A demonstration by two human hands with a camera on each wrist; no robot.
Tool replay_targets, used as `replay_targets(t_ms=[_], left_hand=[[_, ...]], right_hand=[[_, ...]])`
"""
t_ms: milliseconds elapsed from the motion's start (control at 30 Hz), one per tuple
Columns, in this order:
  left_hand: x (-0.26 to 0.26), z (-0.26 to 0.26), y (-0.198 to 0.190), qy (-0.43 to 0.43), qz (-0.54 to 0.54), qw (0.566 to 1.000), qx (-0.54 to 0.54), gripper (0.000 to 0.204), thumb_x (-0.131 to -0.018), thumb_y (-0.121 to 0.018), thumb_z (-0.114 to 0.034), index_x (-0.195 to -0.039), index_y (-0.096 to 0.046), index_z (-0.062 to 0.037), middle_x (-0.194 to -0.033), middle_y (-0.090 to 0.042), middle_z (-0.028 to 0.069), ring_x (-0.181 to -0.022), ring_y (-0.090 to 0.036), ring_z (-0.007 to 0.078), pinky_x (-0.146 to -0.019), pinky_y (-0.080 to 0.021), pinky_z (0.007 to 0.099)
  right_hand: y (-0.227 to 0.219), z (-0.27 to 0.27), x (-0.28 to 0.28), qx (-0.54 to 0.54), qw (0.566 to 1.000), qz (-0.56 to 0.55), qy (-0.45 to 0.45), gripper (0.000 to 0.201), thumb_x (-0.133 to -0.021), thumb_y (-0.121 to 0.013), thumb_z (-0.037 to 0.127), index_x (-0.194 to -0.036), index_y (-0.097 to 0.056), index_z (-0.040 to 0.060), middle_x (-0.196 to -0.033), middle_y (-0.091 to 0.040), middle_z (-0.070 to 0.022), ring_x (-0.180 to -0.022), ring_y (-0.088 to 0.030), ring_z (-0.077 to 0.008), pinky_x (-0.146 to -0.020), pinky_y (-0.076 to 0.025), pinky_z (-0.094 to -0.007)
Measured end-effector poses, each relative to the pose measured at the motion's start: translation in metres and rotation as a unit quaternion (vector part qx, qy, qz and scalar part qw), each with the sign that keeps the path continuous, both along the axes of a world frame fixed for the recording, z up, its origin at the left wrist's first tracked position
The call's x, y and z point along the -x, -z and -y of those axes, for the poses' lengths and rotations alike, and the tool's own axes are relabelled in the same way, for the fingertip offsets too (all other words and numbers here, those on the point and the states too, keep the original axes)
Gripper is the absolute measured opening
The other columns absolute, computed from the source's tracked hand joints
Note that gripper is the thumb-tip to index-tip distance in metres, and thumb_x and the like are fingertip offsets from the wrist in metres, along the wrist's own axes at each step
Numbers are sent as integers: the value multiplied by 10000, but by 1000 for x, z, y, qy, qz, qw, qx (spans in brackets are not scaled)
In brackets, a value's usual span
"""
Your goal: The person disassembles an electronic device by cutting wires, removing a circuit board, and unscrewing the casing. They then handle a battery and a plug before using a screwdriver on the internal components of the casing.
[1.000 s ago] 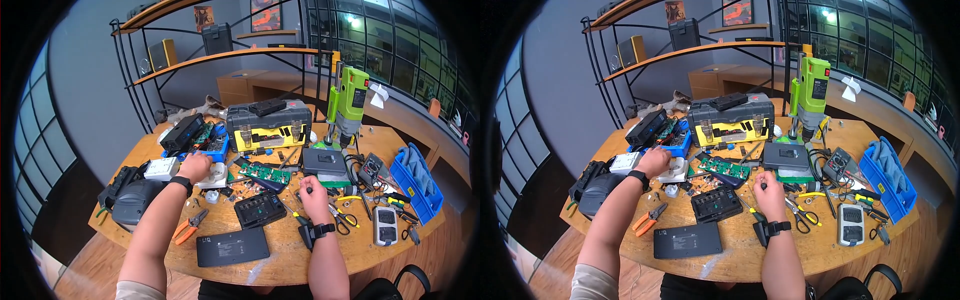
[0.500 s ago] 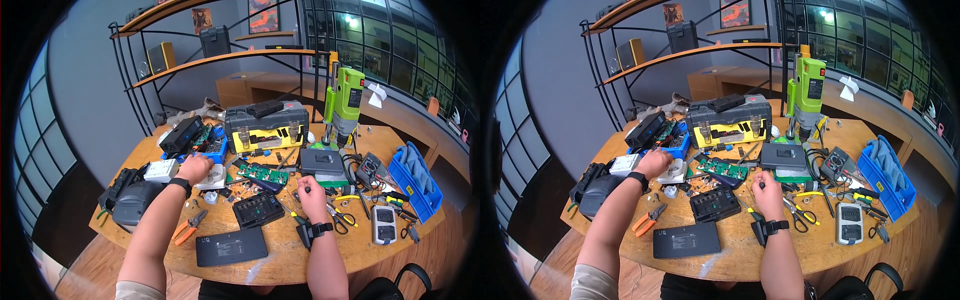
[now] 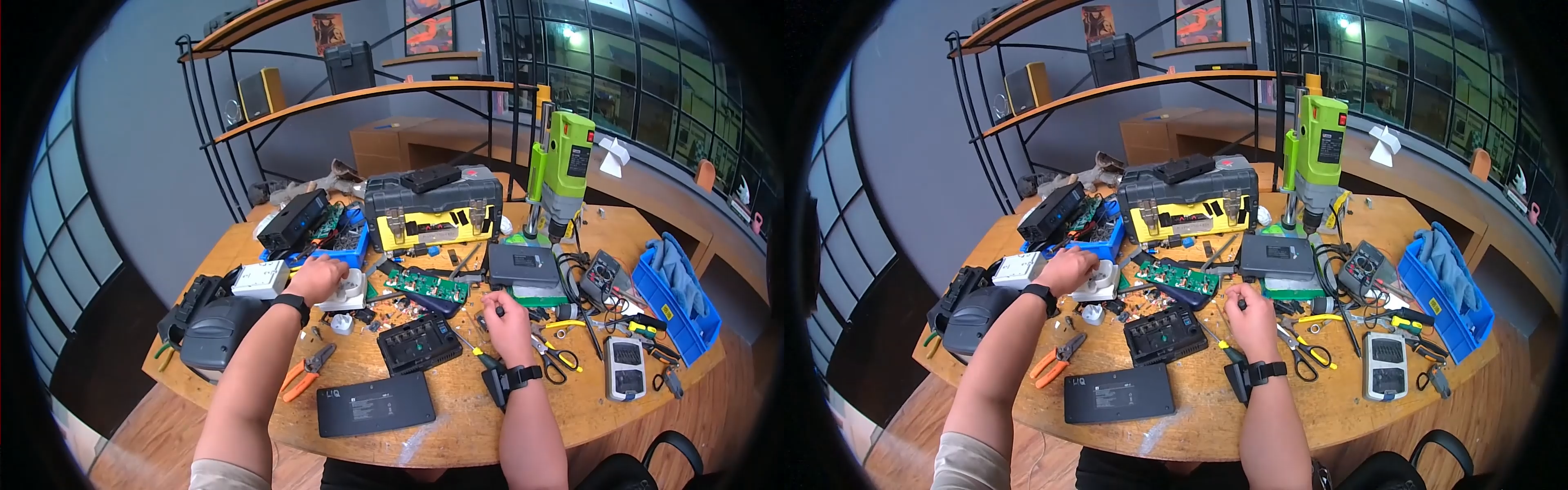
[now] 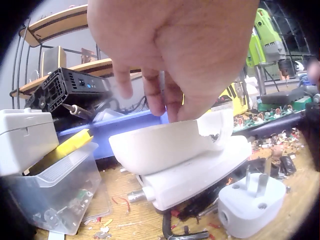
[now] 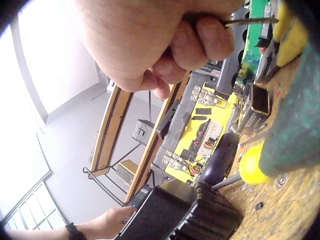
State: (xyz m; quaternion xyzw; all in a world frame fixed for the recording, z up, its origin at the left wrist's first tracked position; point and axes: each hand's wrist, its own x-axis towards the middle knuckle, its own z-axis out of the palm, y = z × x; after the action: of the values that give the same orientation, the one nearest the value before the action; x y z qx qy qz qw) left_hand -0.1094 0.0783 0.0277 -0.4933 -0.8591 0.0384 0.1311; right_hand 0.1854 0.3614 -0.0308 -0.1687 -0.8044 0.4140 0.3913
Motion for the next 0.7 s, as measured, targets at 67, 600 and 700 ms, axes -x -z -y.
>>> replay_targets(t_ms=[67,600,700], left_hand=[[-1,-1,0,1,9,1000,4,109,-981,-614,-172,-1037,-693,-124,-1033,-711,45,-1080,-625,290,-934,-480,448],[-75,26,-33,18,146,960,-237,158,-970,-679,-164,-1069,-656,-43,-992,-677,126,-904,-678,301,-793,-542,397],[-109,50,-34,-9,268,929,-255,121,-964,-688,-129,-1033,-678,-30,-878,-695,104,-743,-659,223,-702,-530,348]], right_hand=[[2,2,2,-13,999,-26,27,146,-954,-658,151,-1025,-727,44,-780,-730,-130,-716,-714,-287,-682,-535,-379],[-1,1,-1,33,999,24,33,147,-961,-652,170,-1000,-739,59,-800,-731,-133,-733,-703,-303,-710,-539,-399],[7,-4,2,-6,1000,-13,16,158,-963,-650,169,-1025,-747,60,-822,-734,-143,-719,-692,-305,-702,-535,-402]])
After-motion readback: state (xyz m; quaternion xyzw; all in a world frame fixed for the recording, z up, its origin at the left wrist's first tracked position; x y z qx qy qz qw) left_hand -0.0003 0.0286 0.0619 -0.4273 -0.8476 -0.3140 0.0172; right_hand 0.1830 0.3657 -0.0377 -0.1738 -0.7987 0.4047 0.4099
